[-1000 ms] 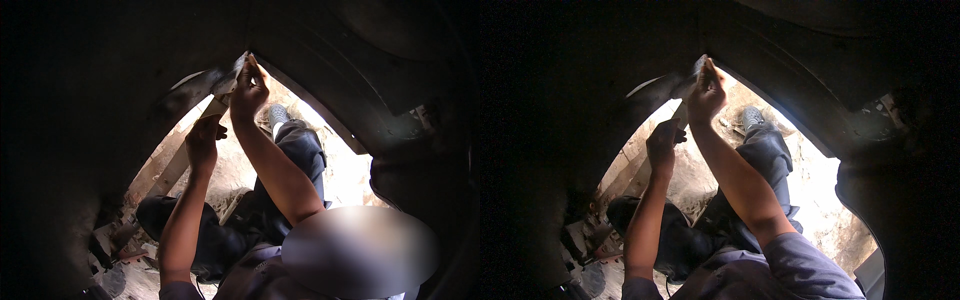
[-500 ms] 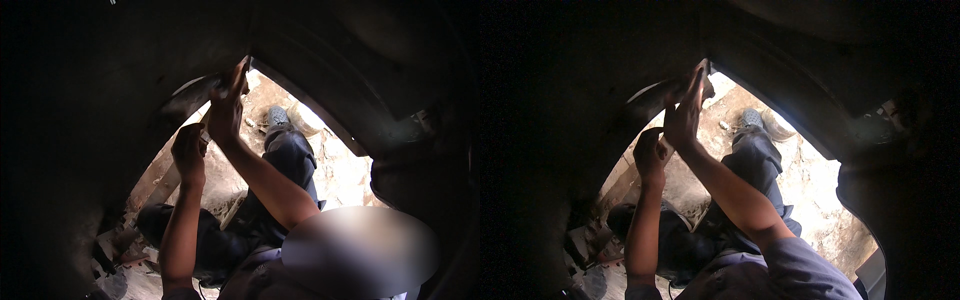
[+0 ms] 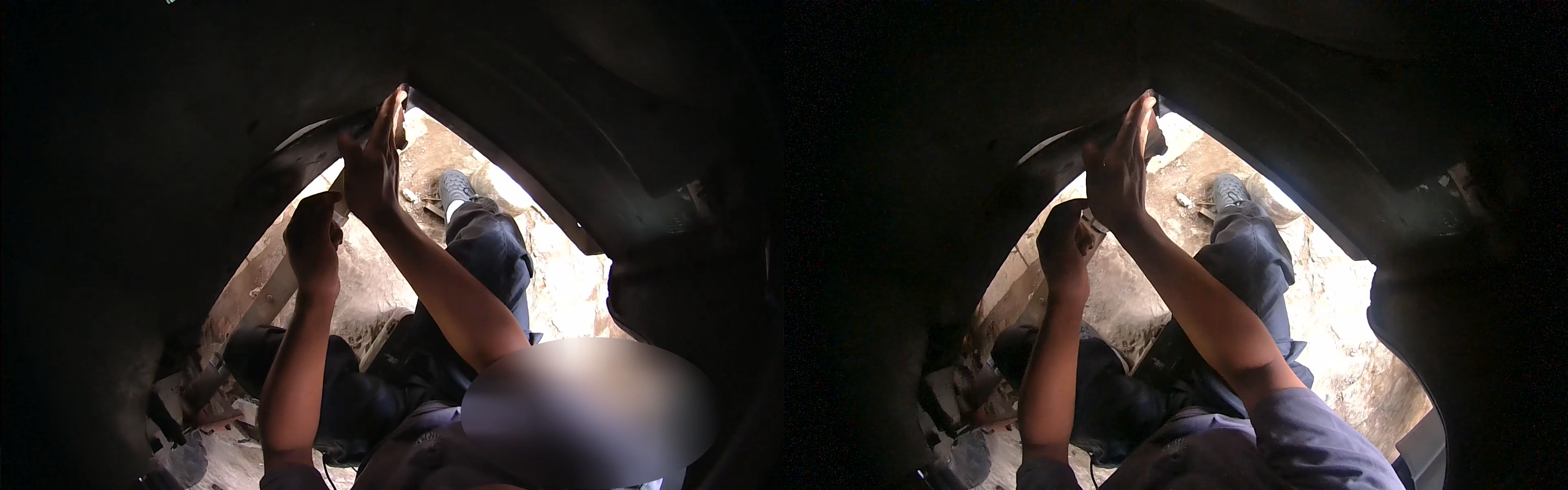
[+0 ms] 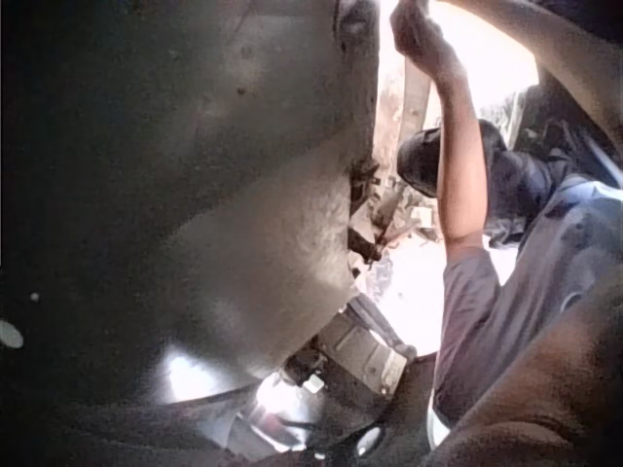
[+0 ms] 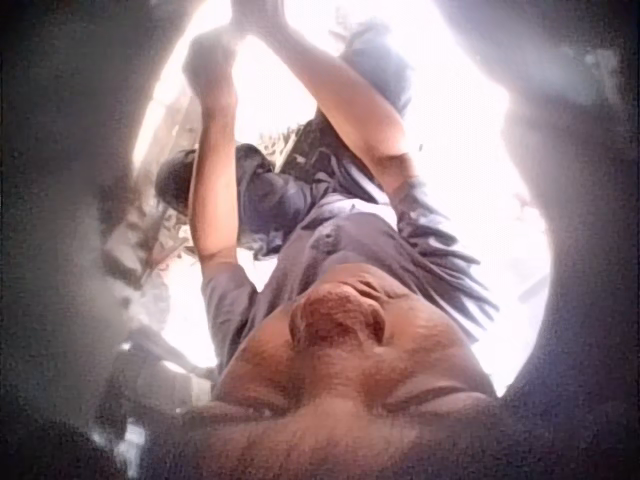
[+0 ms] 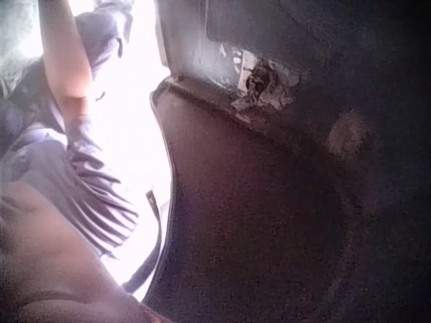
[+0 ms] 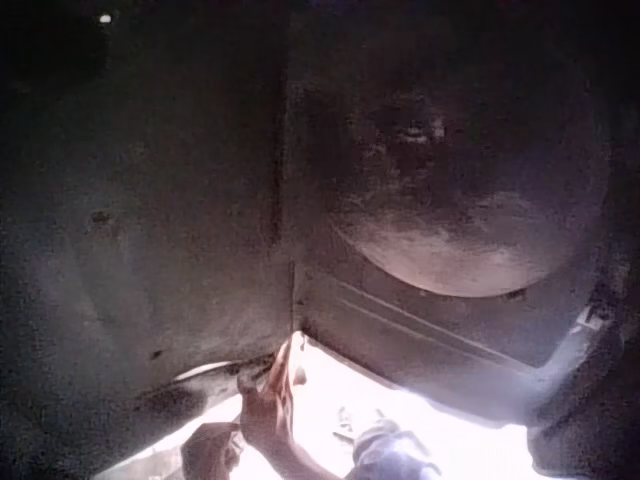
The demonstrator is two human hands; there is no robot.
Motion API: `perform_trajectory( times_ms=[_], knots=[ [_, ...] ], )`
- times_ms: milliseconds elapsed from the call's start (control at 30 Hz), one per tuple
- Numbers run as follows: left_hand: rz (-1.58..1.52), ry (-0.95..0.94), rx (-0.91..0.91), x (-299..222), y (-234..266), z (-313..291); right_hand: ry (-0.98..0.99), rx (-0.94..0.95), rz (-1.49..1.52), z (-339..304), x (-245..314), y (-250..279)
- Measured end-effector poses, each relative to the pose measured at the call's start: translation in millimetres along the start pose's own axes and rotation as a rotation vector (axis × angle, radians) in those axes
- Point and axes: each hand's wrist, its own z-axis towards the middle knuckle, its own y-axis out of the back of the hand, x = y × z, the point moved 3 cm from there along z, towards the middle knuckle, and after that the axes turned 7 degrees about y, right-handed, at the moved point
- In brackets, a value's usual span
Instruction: The person sits under a vehicle and uses a small tool to scrape and clean a metal bracket or frame component. They repeatedly scrape the surface, remove debris, and adjust their grip to reach different parts of the bracket.
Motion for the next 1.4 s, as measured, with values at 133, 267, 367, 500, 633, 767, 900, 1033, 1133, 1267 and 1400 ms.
perform_trajectory(
  times_ms=[133, 267, 367, 500, 633, 767, 900, 1033, 1133, 1267, 1400],
  knots=[
    [-0.041, -0.003, -0.010, 2.5, 6.5, 5.2, -0.052, 0.122, 0.190, -12.4, 13.5, 6.4],
    [-0.141, 0.073, -0.008, 2.3, 0.9, 5.8, 0.085, -0.029, 0.017, 7.7, 12.6, 0.8],
    [-0.112, 0.079, -0.024, -0.4, 5.5, 1.1, -0.020, 0.111, 0.179, -16.2, 16.4, 2.3],
    [-0.156, 0.143, -0.037, -3.6, 10.5, 0.5, -0.140, 0.016, 0.181, 6.4, 11.1, -5.6],
    [-0.219, 0.176, 0.020, 2.9, 18.4, 1.2, 0.079, 0.093, 0.178, -27.2, 17.5, -1.5],
    [-0.178, 0.089, 0.185, 4.6, 19.9, -1.2, -0.016, 0.001, 0.164, -5.7, -0.8, -8.1],
    [-0.219, 0.208, 0.134, 7.1, 10.2, -6.3, -0.022, 0.079, 0.206, -19.3, 0.4, -3.1],
    [-0.179, 0.225, 0.084, -0.7, 14.7, -3.1, 0.019, 0.081, 0.184, -18.3, 3.7, -4.3],
    [-0.204, 0.217, 0.122, 5.4, 15.6, 0.8, -0.023, -0.002, 0.069, -6.8, 5.0, -5.3],
    [-0.224, 0.235, 0.113, 2.9, 18.6, -1.0, 0.005, 0.133, 0.274, -31.4, 18.3, 1.4],
    [-0.166, 0.217, 0.108, -0.2, 15.5, -1.9, -0.164, 0.032, 0.156, 7.2, 1.7, -1.1]
  ],
)
